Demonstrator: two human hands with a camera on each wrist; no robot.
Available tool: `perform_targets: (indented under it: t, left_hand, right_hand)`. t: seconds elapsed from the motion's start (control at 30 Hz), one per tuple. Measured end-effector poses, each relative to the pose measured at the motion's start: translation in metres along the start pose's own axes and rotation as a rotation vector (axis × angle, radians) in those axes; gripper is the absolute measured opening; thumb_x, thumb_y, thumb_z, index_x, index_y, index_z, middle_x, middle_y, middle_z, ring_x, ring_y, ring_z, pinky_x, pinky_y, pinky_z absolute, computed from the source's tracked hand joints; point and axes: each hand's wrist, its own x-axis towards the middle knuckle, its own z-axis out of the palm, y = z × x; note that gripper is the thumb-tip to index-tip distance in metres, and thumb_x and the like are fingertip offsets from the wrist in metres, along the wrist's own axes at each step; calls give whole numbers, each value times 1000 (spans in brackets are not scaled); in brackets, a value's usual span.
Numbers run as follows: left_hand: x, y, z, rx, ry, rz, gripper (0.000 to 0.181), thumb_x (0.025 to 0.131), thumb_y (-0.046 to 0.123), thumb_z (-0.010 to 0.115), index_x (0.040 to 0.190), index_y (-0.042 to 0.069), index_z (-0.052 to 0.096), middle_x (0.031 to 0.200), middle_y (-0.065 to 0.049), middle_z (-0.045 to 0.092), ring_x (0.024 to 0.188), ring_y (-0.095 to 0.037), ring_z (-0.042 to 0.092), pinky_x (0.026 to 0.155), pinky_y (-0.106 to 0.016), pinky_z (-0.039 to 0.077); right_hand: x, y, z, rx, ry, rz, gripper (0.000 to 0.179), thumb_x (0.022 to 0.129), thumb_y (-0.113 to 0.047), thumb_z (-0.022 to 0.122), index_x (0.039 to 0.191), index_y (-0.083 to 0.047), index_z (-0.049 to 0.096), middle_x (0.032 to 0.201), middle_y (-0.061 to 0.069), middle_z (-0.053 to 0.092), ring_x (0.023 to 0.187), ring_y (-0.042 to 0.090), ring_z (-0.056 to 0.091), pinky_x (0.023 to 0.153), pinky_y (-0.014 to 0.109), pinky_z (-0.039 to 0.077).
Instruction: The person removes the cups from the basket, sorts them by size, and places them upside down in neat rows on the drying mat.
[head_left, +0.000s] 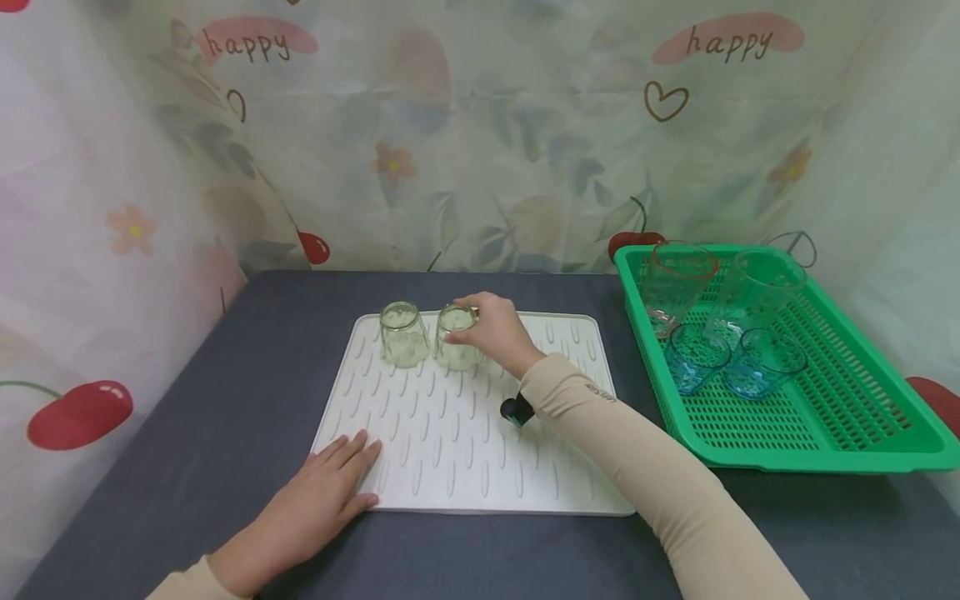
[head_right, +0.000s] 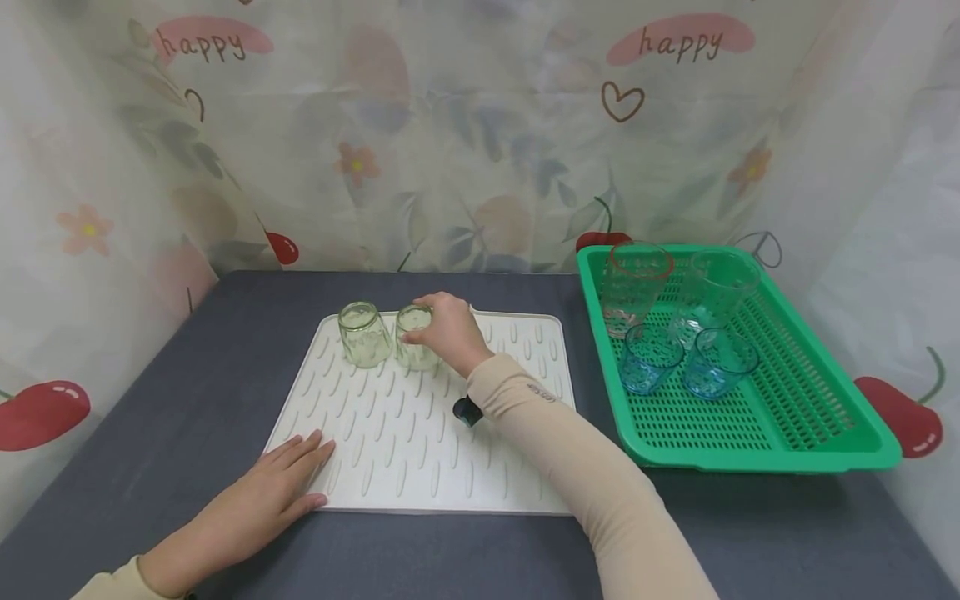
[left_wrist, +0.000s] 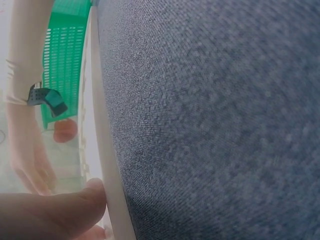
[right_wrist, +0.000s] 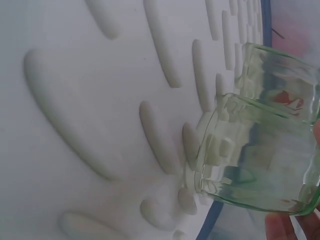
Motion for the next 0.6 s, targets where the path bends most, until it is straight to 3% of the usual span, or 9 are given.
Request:
perform_targets:
  t: [0.6]
  left_hand:
    - [-1,-1,-1,6,11,12,61,89,34,67,140,5,50,146,-20,45,134,-43,41,100,-65,36]
  right_hand:
    - [0,1,2,26,-13,-32,56,78,-28,82,128,-16,59,126,5,55,113,24,54,90,37,50]
